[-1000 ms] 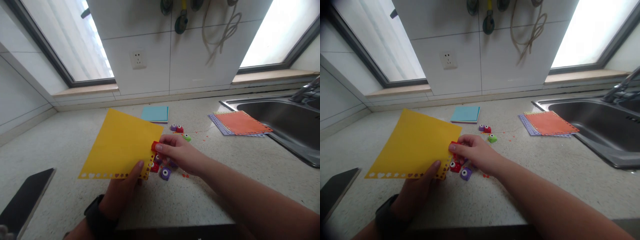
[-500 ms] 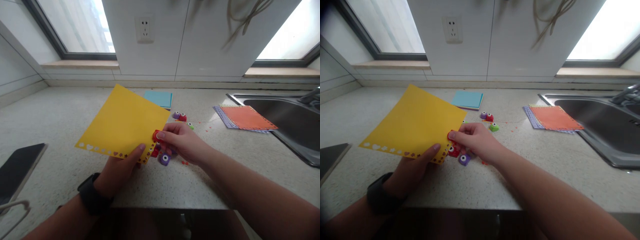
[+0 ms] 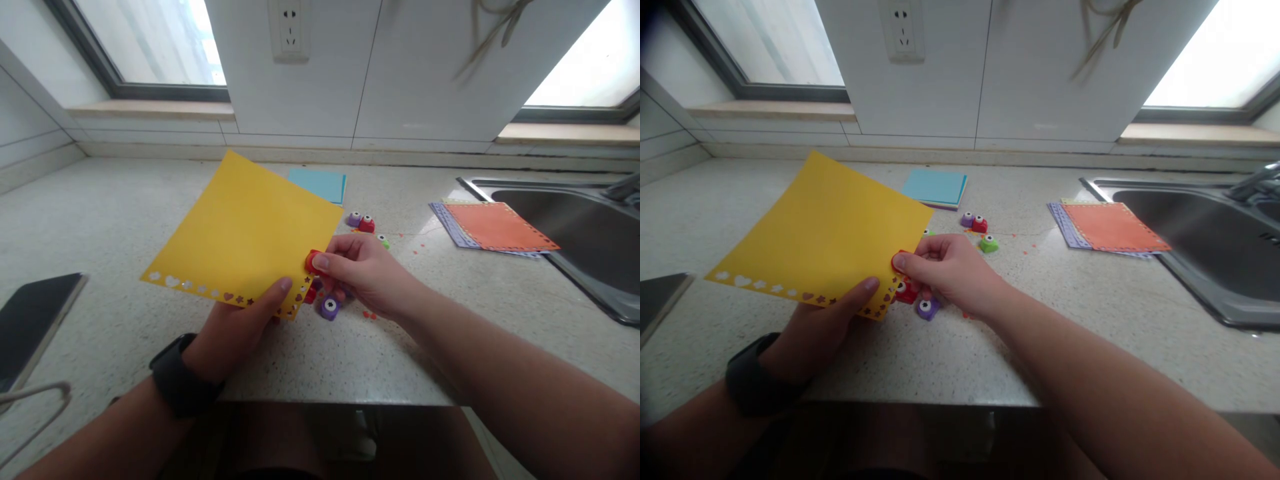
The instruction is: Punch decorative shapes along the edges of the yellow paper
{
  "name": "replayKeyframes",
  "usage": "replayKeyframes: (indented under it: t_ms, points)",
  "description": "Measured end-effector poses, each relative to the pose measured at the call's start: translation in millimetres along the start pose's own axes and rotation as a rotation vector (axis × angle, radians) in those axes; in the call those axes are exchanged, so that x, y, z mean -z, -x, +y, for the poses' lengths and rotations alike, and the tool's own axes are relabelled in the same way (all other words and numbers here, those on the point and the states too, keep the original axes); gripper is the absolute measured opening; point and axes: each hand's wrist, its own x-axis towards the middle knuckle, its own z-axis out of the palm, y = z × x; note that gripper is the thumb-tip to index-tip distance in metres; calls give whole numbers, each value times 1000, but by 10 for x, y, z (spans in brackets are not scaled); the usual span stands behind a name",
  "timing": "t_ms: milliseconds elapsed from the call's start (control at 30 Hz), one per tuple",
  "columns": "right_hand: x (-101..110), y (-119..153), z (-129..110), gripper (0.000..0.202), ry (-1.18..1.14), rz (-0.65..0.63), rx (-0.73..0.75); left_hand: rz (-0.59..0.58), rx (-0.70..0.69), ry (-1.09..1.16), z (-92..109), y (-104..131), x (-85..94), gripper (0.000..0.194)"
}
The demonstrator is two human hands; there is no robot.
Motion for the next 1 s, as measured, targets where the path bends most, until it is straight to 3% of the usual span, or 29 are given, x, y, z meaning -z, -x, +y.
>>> replayKeyframes:
  t_ms: [500, 1000]
  points:
    - [-2, -5, 9, 33, 12, 13, 21, 5, -8, -29, -25, -1, 2, 31]
    - [-11, -6, 11, 32, 8, 15, 21, 4, -15, -5, -16, 9, 8, 38]
